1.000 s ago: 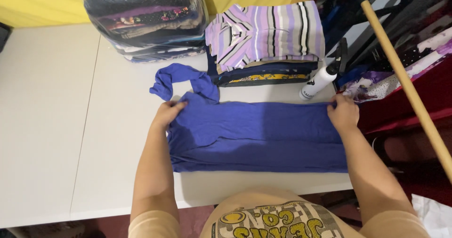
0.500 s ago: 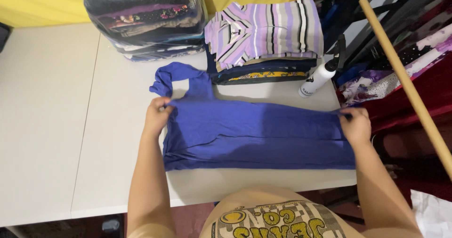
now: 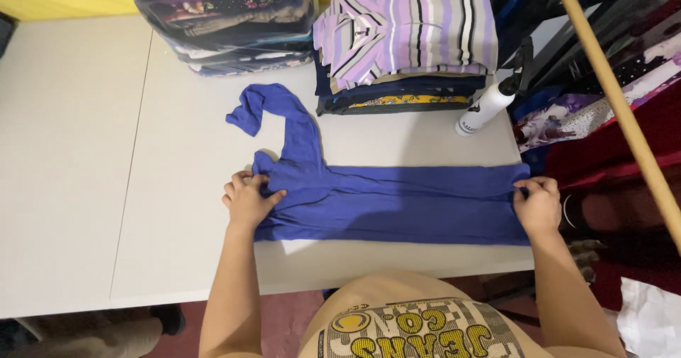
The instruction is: Folding items of laundry including shirts and trousers while spraying them with a liquid.
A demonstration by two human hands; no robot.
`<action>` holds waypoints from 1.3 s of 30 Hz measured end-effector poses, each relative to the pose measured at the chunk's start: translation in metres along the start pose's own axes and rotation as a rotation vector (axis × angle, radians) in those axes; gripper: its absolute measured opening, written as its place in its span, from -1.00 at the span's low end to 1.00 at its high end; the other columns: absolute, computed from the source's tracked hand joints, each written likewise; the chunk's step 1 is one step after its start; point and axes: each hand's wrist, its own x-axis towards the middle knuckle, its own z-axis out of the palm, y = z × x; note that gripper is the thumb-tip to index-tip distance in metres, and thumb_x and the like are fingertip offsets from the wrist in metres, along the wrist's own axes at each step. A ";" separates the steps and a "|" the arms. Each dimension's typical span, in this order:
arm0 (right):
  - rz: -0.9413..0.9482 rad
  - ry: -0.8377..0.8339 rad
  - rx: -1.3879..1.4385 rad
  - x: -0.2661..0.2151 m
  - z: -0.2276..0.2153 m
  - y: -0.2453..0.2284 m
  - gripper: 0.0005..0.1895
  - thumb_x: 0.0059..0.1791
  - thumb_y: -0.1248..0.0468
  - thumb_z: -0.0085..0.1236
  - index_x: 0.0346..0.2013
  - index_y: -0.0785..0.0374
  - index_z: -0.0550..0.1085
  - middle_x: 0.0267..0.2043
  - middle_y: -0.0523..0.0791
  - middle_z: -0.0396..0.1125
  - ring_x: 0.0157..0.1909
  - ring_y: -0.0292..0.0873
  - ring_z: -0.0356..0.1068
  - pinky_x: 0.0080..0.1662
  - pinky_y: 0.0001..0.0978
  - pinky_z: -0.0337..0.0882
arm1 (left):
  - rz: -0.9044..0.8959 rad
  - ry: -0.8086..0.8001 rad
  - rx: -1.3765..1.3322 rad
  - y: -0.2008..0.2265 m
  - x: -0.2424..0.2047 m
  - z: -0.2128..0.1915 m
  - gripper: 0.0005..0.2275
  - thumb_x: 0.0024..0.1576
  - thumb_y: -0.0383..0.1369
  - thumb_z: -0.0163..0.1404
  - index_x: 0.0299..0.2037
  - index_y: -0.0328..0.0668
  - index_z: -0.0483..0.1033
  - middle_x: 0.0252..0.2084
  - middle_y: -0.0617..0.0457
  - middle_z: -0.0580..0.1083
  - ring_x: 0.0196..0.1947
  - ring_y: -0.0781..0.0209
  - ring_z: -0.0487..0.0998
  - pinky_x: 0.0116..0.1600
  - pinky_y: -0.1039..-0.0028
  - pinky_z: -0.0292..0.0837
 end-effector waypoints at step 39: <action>-0.222 -0.011 0.040 -0.006 -0.001 -0.095 -0.83 -0.08 0.19 0.16 -0.26 -0.14 0.63 0.03 -0.23 0.40 0.10 -0.01 0.45 0.16 -0.09 0.42 | -0.181 0.003 -0.060 0.017 0.126 0.025 -0.59 0.29 -0.33 -0.07 0.35 0.34 0.27 0.55 -0.13 -0.09 0.55 -0.27 -0.21 0.45 -0.20 0.02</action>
